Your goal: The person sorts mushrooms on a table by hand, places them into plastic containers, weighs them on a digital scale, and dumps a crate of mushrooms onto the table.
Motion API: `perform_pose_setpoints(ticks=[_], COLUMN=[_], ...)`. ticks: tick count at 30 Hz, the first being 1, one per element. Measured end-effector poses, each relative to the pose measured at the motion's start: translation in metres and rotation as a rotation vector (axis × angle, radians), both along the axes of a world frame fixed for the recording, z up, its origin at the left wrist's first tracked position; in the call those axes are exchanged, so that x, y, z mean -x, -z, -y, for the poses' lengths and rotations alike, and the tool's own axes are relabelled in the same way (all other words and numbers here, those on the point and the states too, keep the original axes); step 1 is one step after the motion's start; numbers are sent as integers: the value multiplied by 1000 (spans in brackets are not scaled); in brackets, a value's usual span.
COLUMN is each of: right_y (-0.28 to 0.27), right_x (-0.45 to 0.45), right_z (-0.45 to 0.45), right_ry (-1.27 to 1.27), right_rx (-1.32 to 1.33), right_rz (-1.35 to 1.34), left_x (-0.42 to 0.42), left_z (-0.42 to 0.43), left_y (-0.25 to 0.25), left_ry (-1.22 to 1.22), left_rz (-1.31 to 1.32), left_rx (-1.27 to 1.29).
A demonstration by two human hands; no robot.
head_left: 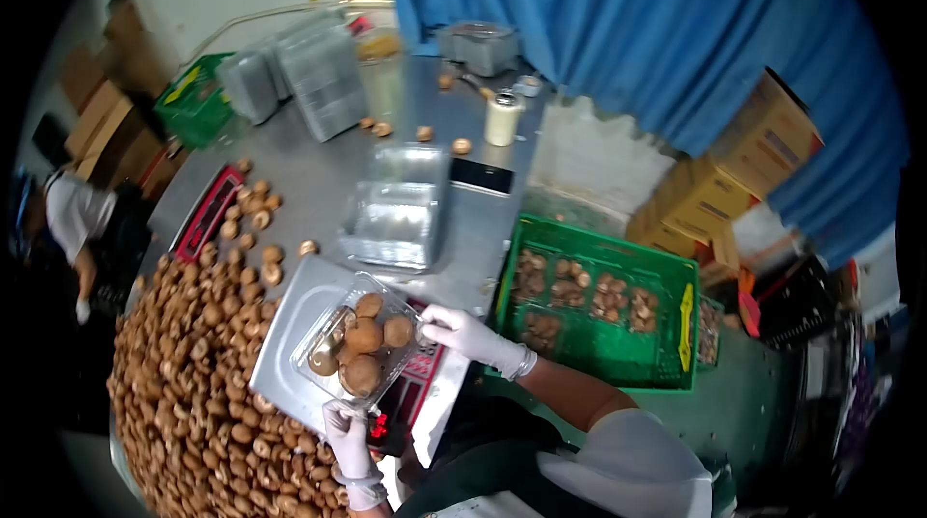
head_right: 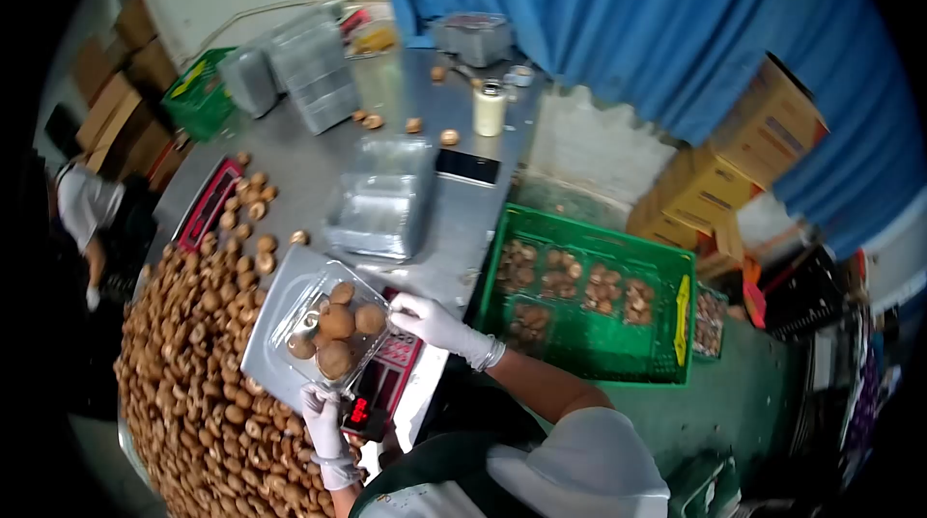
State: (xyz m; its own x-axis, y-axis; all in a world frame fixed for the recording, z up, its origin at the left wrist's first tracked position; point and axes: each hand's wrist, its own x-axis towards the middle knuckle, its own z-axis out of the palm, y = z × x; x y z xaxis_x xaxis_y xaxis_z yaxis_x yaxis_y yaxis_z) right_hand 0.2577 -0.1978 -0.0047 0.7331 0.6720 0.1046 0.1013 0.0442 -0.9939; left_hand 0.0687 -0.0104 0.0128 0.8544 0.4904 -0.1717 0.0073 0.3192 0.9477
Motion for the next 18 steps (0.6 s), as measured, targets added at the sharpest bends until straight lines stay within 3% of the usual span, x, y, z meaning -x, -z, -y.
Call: perform_pose_setpoints(ticks=[1,5,7,9,13,15,17,18], right_y=[-19,-67,-57,-40,22,89,151,140], right_x=[-9,-38,-52,-56,-34,-21,-19,-31], right_z=[19,110,166,213,297,334,349,325], right_ry=[64,478,664,759,797,834,908,903], right_rx=[180,-197,139,374,751,715,1086,1045], right_rz=[-6,-132,166,503,148,-167,187,270], left_x=[-5,-25,-31,-37,-41,-42,-45,-49], left_z=[7,30,29,32,35,36,41,44], left_y=[-4,-23,-27,-34,-28,-18,-26,-32], left_ry=[95,258,249,238,164,142,149,108], left_rz=[-14,-102,-138,-124,-111,-42,9,14], left_rx=[-32,36,81,40,103,326,544,674])
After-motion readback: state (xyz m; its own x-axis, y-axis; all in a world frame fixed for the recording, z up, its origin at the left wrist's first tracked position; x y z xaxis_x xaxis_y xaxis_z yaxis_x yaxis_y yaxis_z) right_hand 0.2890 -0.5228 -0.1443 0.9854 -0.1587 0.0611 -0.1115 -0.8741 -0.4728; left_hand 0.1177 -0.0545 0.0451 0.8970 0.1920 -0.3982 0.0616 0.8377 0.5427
